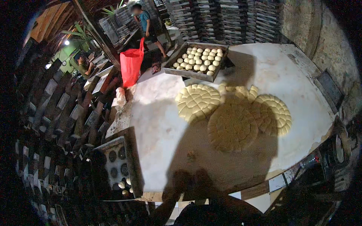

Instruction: The recorder adds liquid to a large industrial mixer, checks the dough, weighs materials, and then shapes and trays small dough balls in a bakery.

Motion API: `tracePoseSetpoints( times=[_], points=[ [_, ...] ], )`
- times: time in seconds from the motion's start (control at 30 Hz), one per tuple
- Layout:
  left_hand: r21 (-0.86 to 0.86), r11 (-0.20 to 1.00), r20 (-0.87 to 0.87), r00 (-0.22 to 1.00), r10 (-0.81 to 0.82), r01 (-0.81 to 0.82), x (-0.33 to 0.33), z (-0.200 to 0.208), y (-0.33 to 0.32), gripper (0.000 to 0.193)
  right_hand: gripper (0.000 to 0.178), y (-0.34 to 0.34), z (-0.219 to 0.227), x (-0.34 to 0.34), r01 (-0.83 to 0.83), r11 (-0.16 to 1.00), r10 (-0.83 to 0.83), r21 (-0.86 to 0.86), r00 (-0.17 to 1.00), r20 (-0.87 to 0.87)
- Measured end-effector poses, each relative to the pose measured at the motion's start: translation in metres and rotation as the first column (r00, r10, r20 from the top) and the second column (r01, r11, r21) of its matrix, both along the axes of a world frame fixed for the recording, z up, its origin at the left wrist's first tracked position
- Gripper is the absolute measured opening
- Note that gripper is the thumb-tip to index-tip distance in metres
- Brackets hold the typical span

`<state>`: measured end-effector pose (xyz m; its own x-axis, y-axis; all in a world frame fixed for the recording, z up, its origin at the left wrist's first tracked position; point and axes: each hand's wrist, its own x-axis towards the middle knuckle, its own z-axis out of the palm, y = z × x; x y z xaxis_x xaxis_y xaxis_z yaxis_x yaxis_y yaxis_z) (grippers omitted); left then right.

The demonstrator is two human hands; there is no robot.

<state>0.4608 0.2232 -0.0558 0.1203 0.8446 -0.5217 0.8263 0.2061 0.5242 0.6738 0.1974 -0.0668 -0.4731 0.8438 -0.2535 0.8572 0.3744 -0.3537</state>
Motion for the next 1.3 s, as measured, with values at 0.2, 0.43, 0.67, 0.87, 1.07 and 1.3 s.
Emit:
tracePoseSetpoints(
  times=[0.2,0.43,0.67,0.87,1.07,1.3],
  points=[
    [0.374,0.925,-0.152,0.988,-0.012,0.069,-0.050,-0.052,-0.048,0.049,0.037,0.013,-0.020,0.018,-0.194,0.973,0.193,-0.122,0.981,-0.018],
    [0.505,0.863,0.048,0.997,-0.059,0.026,-0.053,-0.112,0.007,0.025,0.034,0.034,-0.066,-0.001,0.071,0.956,-0.018,0.285,0.982,-0.186],
    [0.556,0.820,0.013,0.986,-0.168,0.133,-0.153,-0.121,-0.003,0.026,0.040,0.042,-0.040,0.019,0.107,0.992,-0.115,-0.070,0.984,-0.139],
    [0.743,0.663,0.193,0.978,-0.081,-0.091,-0.100,-0.111,0.063,0.029,0.016,0.065,-0.067,-0.069,0.323,0.349,-0.159,0.880,0.946,-0.284],
    [0.808,0.576,-0.036,0.986,-0.161,0.124,-0.120,-0.026,-0.032,0.030,0.021,-0.017,-0.114,-0.045,0.657,0.753,-0.480,-0.022,0.527,-0.701],
    [0.584,0.810,0.638,0.645,-0.420,-0.051,-0.164,-0.037,-0.041,0.040,0.021,-0.035,-0.022,-0.206,-0.064,0.997,0.063,-0.044,0.998,-0.030]
  ],
)
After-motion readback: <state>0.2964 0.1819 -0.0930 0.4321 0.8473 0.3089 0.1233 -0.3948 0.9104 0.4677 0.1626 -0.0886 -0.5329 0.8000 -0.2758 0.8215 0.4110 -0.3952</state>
